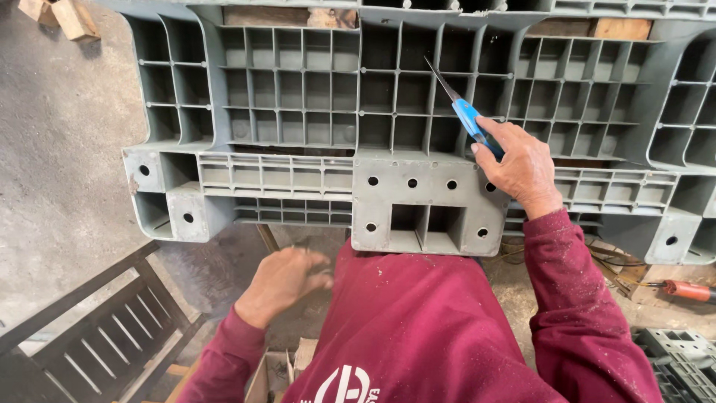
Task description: The person uses a utility knife to trim and clean the edges of a large grey plastic pallet. They then use a hot air gun to apply heat to the plastic surface, smoothing the material and melting away excess plastic.
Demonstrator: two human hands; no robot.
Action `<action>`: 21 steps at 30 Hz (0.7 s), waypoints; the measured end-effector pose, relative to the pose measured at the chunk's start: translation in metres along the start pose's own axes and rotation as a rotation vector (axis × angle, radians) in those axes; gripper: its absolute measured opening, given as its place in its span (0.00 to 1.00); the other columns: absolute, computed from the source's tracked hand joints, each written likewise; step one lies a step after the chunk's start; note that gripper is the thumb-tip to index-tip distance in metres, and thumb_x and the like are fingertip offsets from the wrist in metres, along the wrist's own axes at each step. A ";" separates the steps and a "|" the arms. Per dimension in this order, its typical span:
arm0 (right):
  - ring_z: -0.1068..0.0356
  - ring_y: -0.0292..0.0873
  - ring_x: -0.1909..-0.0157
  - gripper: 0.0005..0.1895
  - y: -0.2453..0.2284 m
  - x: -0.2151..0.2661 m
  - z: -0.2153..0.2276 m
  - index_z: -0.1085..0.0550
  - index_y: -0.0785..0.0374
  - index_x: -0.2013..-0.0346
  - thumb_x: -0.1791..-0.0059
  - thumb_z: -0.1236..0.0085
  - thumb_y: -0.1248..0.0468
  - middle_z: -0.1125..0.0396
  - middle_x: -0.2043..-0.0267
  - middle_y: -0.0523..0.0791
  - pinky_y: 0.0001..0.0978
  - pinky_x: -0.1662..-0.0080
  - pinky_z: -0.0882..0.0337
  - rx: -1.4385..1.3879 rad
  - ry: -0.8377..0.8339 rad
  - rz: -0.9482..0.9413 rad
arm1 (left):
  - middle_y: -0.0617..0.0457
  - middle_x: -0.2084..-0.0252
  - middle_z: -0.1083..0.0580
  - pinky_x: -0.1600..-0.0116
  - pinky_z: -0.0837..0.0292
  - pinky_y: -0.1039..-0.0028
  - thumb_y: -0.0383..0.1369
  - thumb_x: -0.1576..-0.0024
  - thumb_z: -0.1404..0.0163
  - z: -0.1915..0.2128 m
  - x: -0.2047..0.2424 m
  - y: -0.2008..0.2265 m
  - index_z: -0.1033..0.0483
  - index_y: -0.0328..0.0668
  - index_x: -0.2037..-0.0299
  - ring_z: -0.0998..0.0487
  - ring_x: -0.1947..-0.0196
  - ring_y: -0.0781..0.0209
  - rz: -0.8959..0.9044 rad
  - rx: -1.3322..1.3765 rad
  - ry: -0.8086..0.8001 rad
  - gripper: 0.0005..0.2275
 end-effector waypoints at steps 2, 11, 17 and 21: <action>0.27 0.53 0.57 0.21 0.000 0.004 0.000 0.24 0.56 0.41 0.49 0.38 0.58 0.27 0.55 0.47 0.44 0.56 0.27 -0.016 0.004 0.011 | 0.45 0.66 0.19 0.59 0.26 0.61 0.41 0.48 0.40 0.016 -0.003 0.020 0.17 0.40 0.62 0.19 0.65 0.46 -0.159 0.105 0.246 0.13; 0.26 0.53 0.55 0.20 -0.001 0.008 0.002 0.23 0.54 0.43 0.49 0.39 0.56 0.25 0.52 0.47 0.44 0.55 0.27 0.002 0.071 -0.029 | 0.57 0.69 0.29 0.72 0.38 0.79 0.33 0.39 0.46 0.021 -0.139 0.058 0.25 0.38 0.36 0.35 0.75 0.72 -0.196 1.147 0.409 0.20; 0.25 0.51 0.56 0.18 0.004 0.007 0.001 0.21 0.53 0.45 0.49 0.38 0.55 0.24 0.53 0.46 0.43 0.55 0.26 0.010 0.101 -0.136 | 0.53 0.57 0.26 0.73 0.41 0.80 0.29 0.38 0.53 0.036 -0.299 0.060 0.54 0.59 0.23 0.36 0.76 0.72 -0.120 1.932 0.083 0.33; 0.25 0.52 0.58 0.17 0.012 0.003 -0.002 0.21 0.53 0.45 0.48 0.38 0.55 0.24 0.55 0.46 0.42 0.55 0.26 0.008 0.115 -0.201 | 0.56 0.58 0.25 0.76 0.44 0.82 0.28 0.38 0.54 0.047 -0.341 0.055 0.50 0.69 0.25 0.38 0.78 0.74 -0.245 2.150 0.061 0.31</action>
Point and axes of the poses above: each hand's wrist, its own x-axis away from the middle knuckle, its own z-axis out of the back of the hand, y = z × x, the point moved 7 cm from there along -x, towards the middle knuckle
